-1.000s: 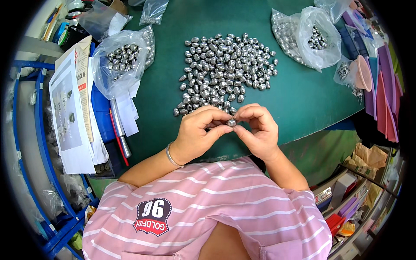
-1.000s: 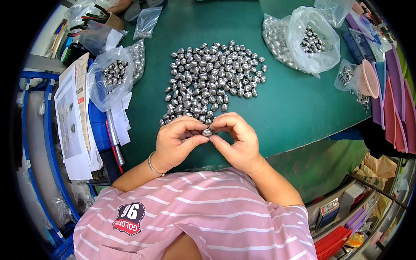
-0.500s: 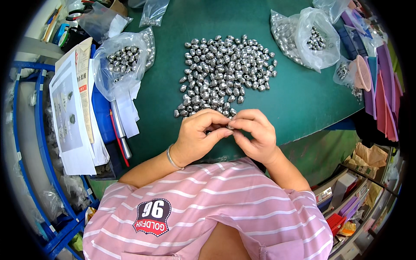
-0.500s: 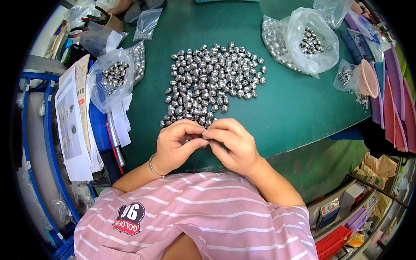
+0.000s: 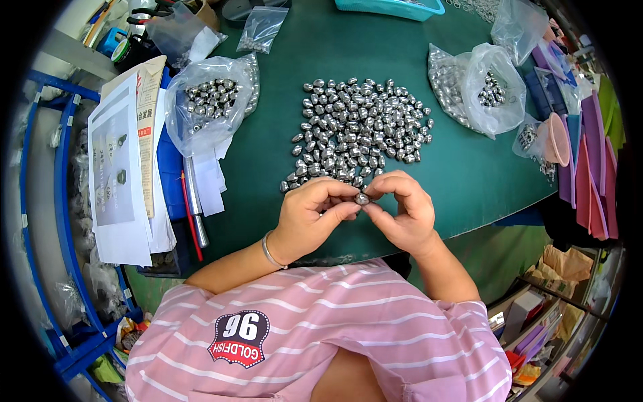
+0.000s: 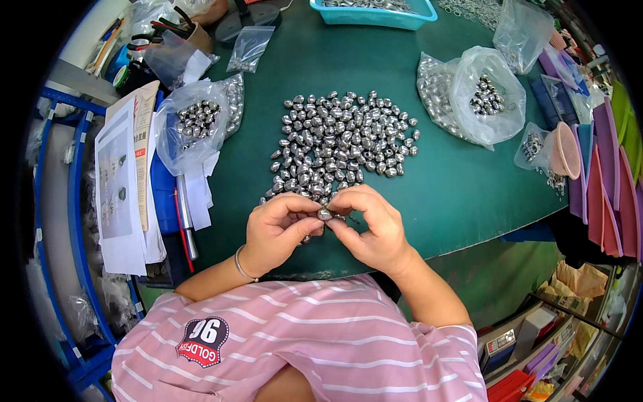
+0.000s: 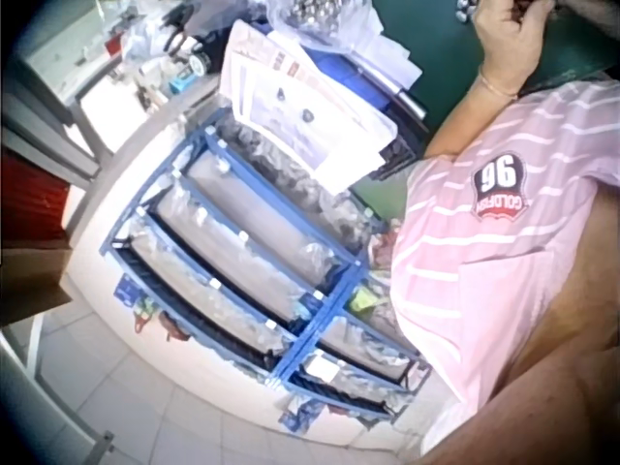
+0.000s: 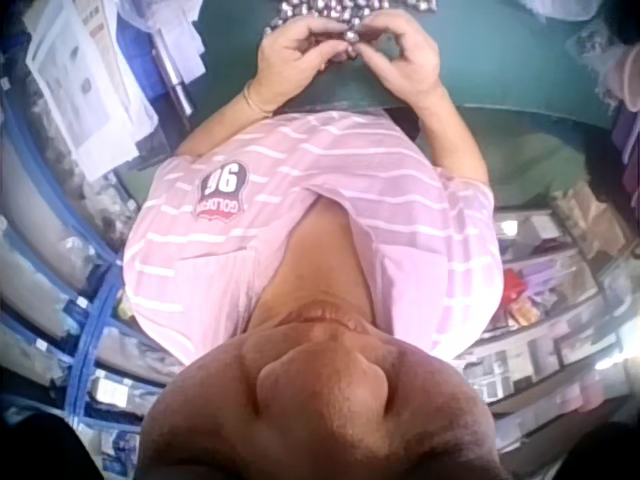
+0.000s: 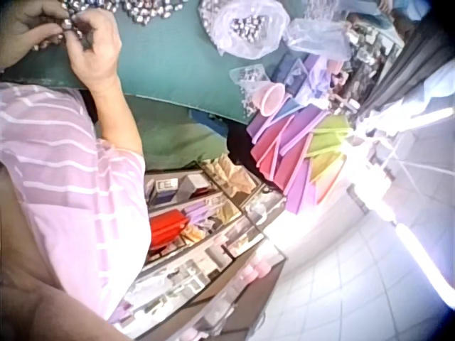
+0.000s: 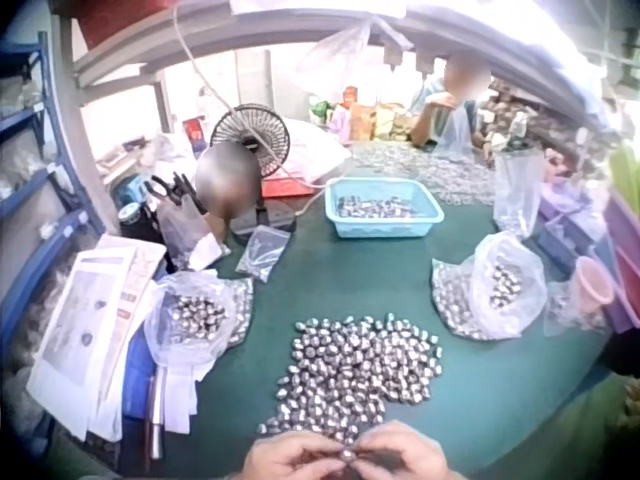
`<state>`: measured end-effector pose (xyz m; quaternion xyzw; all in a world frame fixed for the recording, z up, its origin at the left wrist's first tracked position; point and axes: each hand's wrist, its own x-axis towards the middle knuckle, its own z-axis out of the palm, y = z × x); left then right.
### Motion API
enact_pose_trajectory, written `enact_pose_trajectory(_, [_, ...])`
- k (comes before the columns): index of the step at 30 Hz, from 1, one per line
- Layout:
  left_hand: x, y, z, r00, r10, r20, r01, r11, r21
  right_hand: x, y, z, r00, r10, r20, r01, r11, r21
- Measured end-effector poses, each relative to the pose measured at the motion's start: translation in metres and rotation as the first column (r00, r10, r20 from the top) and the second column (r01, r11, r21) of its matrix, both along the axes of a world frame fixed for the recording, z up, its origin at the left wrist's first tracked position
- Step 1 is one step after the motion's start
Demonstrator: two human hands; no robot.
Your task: The person sorts teardrop-shaped metal weights by hand on a green table, picking them up from a pile and placing them into different groups and plastic bags.
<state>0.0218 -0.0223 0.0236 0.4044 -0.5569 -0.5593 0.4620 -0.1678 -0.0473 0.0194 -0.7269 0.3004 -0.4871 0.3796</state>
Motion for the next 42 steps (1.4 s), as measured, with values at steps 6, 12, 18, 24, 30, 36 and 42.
enact_pose_trajectory(6, [0.0, 0.002, -0.004, 1.0, 0.022, -0.012, -0.022, 1.0, -0.017, 0.007, 0.007, -0.008, 0.991, -0.047, 0.126, 0.035, 0.995, 0.096])
enact_pose_trajectory(12, [0.002, 0.001, -0.008, 1.0, -0.025, -0.001, 0.025, 0.998, -0.056, 0.006, 0.008, -0.009, 0.994, -0.059, 0.09, 0.052, 0.995, 0.081])
enact_pose_trajectory(18, [0.003, 0.001, -0.01, 1.0, -0.029, -0.008, 0.028, 0.997, -0.071, 0.006, 0.008, -0.01, 0.996, -0.067, 0.065, 0.064, 0.997, 0.049])
enact_pose_trajectory(24, [0.003, 0.001, -0.011, 1.0, -0.03, 0.007, 0.03, 0.995, -0.09, 0.007, 0.009, -0.011, 0.994, -0.066, 0.088, 0.061, 0.996, 0.061])
enact_pose_trajectory(30, [0.004, 0.001, -0.014, 0.999, -0.032, 0.032, 0.036, 0.992, -0.123, 0.007, 0.01, -0.012, 0.995, -0.047, 0.092, 0.039, 0.996, 0.087])
enact_pose_trajectory(36, [0.004, 0.002, -0.015, 0.999, -0.033, 0.034, 0.036, 0.993, -0.116, 0.008, 0.013, -0.013, 0.986, -0.074, 0.148, 0.054, 0.989, 0.136])
enact_pose_trajectory(42, [0.001, 0.005, -0.014, 0.995, -0.033, -0.098, 0.04, 0.997, 0.071, 0.004, 0.008, -0.002, 0.996, -0.049, -0.071, 0.049, 0.999, -0.001])
